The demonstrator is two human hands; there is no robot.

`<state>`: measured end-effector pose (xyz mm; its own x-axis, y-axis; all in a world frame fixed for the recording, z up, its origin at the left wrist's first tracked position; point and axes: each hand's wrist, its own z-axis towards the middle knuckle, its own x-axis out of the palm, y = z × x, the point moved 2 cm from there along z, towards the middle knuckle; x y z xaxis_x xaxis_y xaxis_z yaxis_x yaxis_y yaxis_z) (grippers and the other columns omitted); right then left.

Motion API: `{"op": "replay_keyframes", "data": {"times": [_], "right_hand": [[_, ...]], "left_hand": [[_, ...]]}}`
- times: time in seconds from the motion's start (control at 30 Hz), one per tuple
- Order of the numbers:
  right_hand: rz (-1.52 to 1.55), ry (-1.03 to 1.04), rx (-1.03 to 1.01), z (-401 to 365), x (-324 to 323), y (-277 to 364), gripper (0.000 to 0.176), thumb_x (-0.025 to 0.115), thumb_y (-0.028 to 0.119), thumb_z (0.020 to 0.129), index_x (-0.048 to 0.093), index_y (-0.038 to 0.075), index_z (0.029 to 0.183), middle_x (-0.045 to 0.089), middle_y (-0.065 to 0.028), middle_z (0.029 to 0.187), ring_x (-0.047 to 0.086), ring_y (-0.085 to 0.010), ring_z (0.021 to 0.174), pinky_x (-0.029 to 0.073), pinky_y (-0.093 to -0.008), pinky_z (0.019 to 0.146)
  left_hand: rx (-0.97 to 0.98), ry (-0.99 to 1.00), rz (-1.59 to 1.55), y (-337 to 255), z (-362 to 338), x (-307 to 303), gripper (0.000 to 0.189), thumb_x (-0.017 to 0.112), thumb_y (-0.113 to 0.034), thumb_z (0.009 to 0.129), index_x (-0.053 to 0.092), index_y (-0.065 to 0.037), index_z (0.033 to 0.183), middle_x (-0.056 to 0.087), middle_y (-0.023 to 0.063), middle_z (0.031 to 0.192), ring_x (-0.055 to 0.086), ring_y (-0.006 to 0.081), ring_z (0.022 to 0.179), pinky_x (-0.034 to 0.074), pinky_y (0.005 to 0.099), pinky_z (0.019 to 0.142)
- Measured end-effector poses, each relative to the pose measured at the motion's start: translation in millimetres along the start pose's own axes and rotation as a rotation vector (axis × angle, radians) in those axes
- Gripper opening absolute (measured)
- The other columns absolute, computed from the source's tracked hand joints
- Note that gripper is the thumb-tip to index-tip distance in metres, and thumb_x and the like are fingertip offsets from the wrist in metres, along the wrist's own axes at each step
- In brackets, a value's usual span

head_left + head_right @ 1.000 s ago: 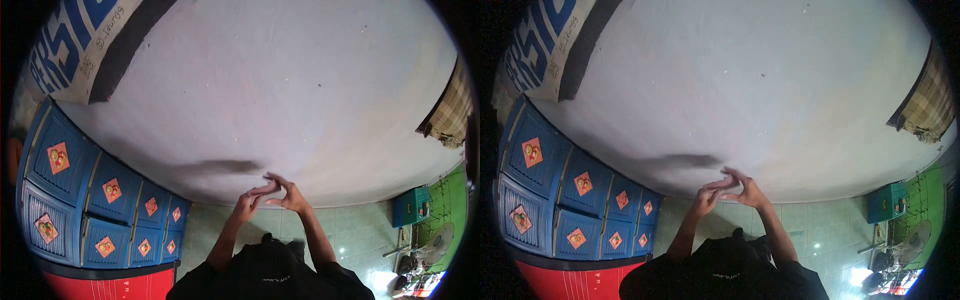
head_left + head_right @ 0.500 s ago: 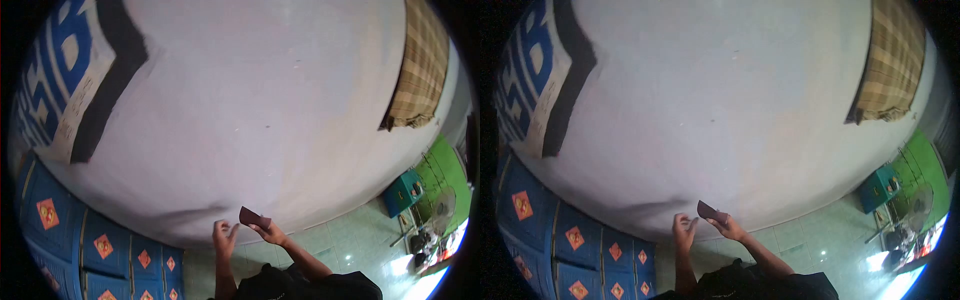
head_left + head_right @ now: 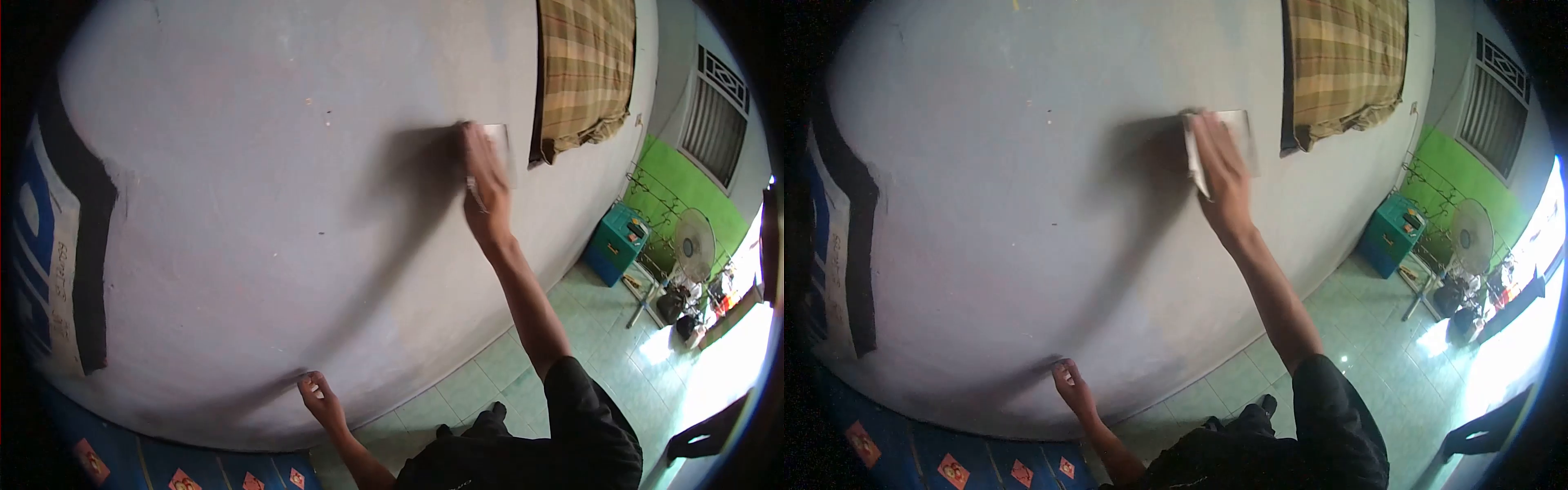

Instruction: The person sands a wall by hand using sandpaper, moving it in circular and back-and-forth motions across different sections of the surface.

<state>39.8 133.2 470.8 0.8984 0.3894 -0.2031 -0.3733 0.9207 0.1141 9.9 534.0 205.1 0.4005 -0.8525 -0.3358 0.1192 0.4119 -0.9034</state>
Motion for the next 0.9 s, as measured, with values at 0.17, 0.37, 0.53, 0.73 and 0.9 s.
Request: {"op": "replay_keyframes", "data": {"times": [0.17,0.37,0.53,0.73,0.9], "right_hand": [[-0.081,0.044,-0.025,-32,37,-9,0.079,0.059,0.009,0.082,0.022,-0.004,0.150,0.019,-0.0282,0.156,0.015,-0.0441,0.146,0.009,-0.0548,0.118],[-0.027,0.071,-0.032,-64,38,-15,0.075,0.061,0.015,0.081,0.032,0.001,0.148,0.030,-0.0201,0.155,0.026,-0.0373,0.144,0.018,-0.0519,0.117],[-0.018,0.066,-0.091,-51,32,-23,0.070,0.060,0.016,0.082,0.037,0.004,0.147,0.035,-0.0182,0.153,0.030,-0.0355,0.143,0.022,-0.0505,0.117],[0.057,0.005,-0.018,-37,28,-17,0.065,0.057,0.009,0.083,0.039,0.004,0.146,0.036,-0.0201,0.152,0.031,-0.0387,0.142,0.021,-0.0511,0.117],[0.079,0.046,0.123,-119,44,-24,0.063,0.053,0.007,0.085,0.039,0.004,0.146,0.033,-0.0218,0.152,0.027,-0.0411,0.143,0.019,-0.0528,0.117]], "left_hand": [[0.016,-0.009,-0.065,-6,-1,18,0.033,0.053,-0.033,0.099,0.056,-0.002,0.109,0.059,0.0123,0.110,0.057,0.0247,0.102,0.047,0.0388,0.084],[-0.059,0.049,-0.158,22,11,19,0.034,0.053,-0.034,0.099,0.051,-0.002,0.110,0.056,0.0122,0.109,0.055,0.0249,0.103,0.045,0.0391,0.085],[-0.020,0.054,-0.129,20,10,22,0.034,0.052,-0.035,0.099,0.047,-0.003,0.112,0.052,0.0119,0.109,0.051,0.0244,0.103,0.043,0.0410,0.086],[-0.009,0.050,-0.056,2,8,24,0.036,0.052,-0.035,0.099,0.045,-0.003,0.113,0.050,0.0125,0.110,0.049,0.0237,0.102,0.042,0.0423,0.088],[-0.033,-0.011,-0.158,11,8,27,0.040,0.052,-0.037,0.099,0.042,-0.002,0.114,0.050,0.0142,0.111,0.050,0.0249,0.103,0.042,0.0418,0.088]]}}
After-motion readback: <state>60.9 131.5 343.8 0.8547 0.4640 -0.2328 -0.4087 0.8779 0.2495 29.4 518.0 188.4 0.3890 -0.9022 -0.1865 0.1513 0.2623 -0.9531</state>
